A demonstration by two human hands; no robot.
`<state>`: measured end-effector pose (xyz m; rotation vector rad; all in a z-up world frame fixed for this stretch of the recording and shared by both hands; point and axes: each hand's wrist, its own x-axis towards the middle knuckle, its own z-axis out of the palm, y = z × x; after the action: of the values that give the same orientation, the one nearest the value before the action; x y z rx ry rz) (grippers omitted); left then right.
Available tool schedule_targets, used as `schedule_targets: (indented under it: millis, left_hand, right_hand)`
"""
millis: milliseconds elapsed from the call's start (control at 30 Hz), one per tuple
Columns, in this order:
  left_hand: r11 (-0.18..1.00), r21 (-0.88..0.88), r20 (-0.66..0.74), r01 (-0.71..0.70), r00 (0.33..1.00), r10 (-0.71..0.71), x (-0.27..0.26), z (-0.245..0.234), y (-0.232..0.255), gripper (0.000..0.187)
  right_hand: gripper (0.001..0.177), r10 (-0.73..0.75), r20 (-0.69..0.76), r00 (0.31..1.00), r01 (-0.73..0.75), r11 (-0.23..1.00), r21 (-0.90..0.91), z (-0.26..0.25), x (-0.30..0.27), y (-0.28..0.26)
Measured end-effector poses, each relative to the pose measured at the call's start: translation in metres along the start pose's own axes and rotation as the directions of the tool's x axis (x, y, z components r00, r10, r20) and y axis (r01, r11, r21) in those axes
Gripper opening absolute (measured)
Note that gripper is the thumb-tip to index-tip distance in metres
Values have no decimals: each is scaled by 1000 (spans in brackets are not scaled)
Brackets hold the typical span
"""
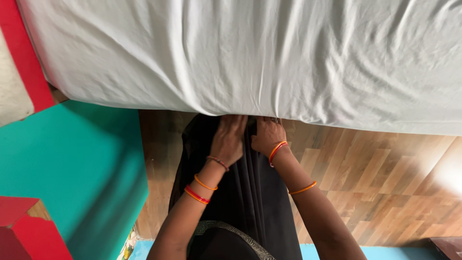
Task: The person inserts a pillow into a patterned pillowcase, tucking the edges and smoothing the surface. Then, the person smooths the white bedsheet and tucks the edges under the mattress.
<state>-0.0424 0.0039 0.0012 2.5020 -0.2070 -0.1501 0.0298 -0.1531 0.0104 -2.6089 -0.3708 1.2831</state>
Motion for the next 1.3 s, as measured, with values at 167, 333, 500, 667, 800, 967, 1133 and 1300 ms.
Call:
schedule_targets:
  millis: [167,333,500,667,800,967,1133,1300]
  left_hand:
    - [989,140,166,37,984,-60,-1,5,-20,73]
    - [970,224,218,91,966,-141,13,0,-1,73]
    - [941,287,431,180,853,-294,37,15,27,81]
    - [984,120,167,131,974,-151,30,10,21,84]
    - [976,94,305,194,928,-214,36,5,12,91]
    - [975,38,243,220,944,-223,30,8,9,80]
    - [991,64,101,117,987,-123,5,1,-5,71]
    - [993,55,-8,106,994,-106,-30,-27,-48,70]
  right_hand:
    - [86,26,58,998,-26,1000,-3,-12,-2,-5]
    - [93,-28,2,1000,28,1000,13,-12,-6,-8]
    - [83,-11,97,995,4,998,65,-4,-11,1]
    - [94,-302,-175,937,281,950,-133,20,-4,-2]
    - [86,-148,23,989,150,985,-90,26,13,-3]
    - [83,-178,-97,979,166,979,-122,28,14,-4]
    - [80,-140,-83,987,129,983,-130,25,11,-11]
    - [83,-129,-41,991,125,988,-90,17,10,-8]
